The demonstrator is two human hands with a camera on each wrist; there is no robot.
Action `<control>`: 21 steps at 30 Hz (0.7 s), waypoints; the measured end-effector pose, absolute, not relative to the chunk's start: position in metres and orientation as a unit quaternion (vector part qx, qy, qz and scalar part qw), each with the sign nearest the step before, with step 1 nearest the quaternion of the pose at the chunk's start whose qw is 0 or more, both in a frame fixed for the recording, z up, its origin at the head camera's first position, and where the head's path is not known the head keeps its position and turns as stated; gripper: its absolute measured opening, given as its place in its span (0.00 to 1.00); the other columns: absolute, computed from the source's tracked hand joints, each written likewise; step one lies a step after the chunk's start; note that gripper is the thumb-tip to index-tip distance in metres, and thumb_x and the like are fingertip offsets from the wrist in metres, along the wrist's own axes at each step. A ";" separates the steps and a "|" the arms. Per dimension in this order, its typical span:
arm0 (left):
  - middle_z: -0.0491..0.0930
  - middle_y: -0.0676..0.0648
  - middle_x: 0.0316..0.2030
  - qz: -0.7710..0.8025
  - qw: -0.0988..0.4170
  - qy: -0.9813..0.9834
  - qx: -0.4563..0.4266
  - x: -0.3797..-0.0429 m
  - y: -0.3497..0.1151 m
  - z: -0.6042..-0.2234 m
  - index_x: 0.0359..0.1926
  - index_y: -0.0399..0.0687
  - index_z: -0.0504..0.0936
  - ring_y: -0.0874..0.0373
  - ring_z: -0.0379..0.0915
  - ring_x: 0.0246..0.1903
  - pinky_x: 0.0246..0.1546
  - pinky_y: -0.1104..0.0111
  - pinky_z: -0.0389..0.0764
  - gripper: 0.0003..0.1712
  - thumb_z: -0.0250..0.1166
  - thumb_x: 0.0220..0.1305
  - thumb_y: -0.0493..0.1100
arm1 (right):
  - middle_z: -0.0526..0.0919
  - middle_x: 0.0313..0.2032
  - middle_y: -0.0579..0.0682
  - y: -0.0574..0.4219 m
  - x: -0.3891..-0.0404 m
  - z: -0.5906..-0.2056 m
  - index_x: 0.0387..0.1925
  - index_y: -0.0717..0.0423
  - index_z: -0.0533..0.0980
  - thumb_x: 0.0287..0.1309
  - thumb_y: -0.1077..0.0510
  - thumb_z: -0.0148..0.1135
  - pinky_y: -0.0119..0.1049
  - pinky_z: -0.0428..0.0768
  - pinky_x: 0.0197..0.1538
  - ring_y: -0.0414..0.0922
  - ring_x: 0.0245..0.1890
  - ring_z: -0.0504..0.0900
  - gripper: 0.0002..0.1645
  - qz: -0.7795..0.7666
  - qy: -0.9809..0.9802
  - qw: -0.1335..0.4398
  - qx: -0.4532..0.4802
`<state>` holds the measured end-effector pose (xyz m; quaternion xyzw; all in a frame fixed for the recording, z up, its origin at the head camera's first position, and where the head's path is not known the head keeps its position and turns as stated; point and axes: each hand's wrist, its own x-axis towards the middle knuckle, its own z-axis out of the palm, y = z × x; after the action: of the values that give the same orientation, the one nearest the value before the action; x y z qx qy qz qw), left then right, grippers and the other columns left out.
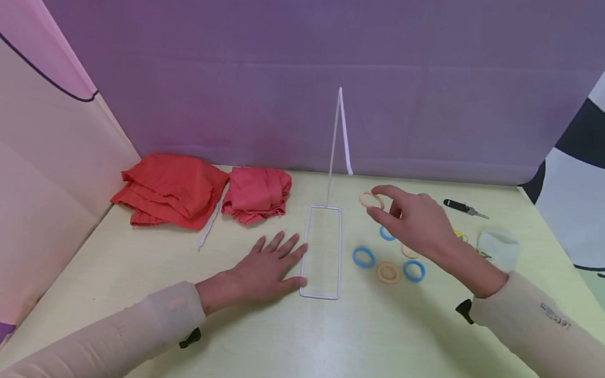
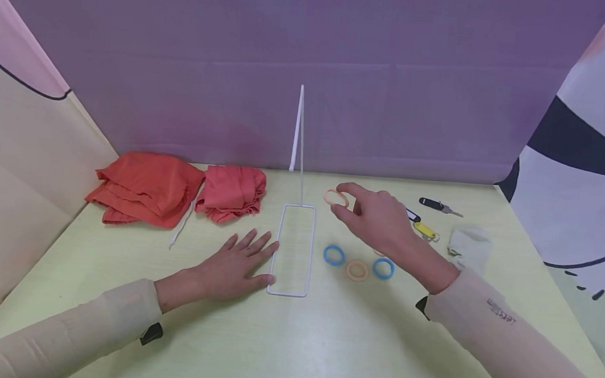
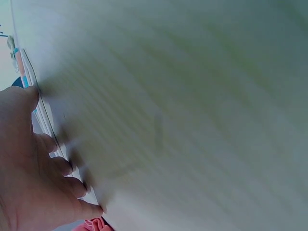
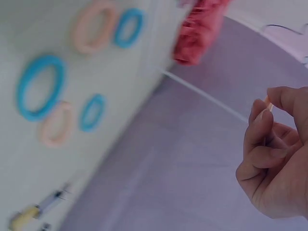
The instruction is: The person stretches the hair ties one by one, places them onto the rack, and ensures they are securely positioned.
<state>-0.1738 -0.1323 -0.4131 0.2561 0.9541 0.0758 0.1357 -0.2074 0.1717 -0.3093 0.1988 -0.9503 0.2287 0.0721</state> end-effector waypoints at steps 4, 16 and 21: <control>0.42 0.50 0.81 0.079 0.135 0.954 0.257 -0.173 -0.133 -0.413 0.80 0.61 0.46 0.42 0.32 0.80 0.76 0.39 0.40 0.46 0.49 0.71 0.71 | 0.77 0.17 0.37 0.173 -0.184 -0.285 0.57 0.43 0.79 0.65 0.45 0.63 0.32 0.66 0.21 0.35 0.13 0.67 0.20 0.238 -0.925 0.171 0.243; 0.42 0.49 0.81 0.080 0.137 0.952 0.261 -0.175 -0.133 -0.415 0.80 0.61 0.46 0.42 0.32 0.80 0.76 0.39 0.40 0.46 0.49 0.71 0.71 | 0.74 0.15 0.38 0.157 -0.122 -0.240 0.49 0.45 0.82 0.73 0.39 0.49 0.26 0.57 0.14 0.32 0.14 0.62 0.22 0.148 -0.803 0.434 0.381; 0.42 0.50 0.81 0.078 0.138 0.953 0.260 -0.175 -0.133 -0.415 0.80 0.61 0.46 0.42 0.32 0.80 0.76 0.39 0.40 0.46 0.49 0.70 0.71 | 0.74 0.14 0.43 0.144 -0.115 -0.226 0.47 0.49 0.83 0.70 0.45 0.55 0.30 0.55 0.12 0.38 0.13 0.68 0.17 0.148 -0.757 0.494 0.401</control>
<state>-0.1749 -0.1334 -0.4151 0.2595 0.9527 0.0779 0.1378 -0.1151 0.1438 -0.2262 0.4013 -0.7567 0.1481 0.4944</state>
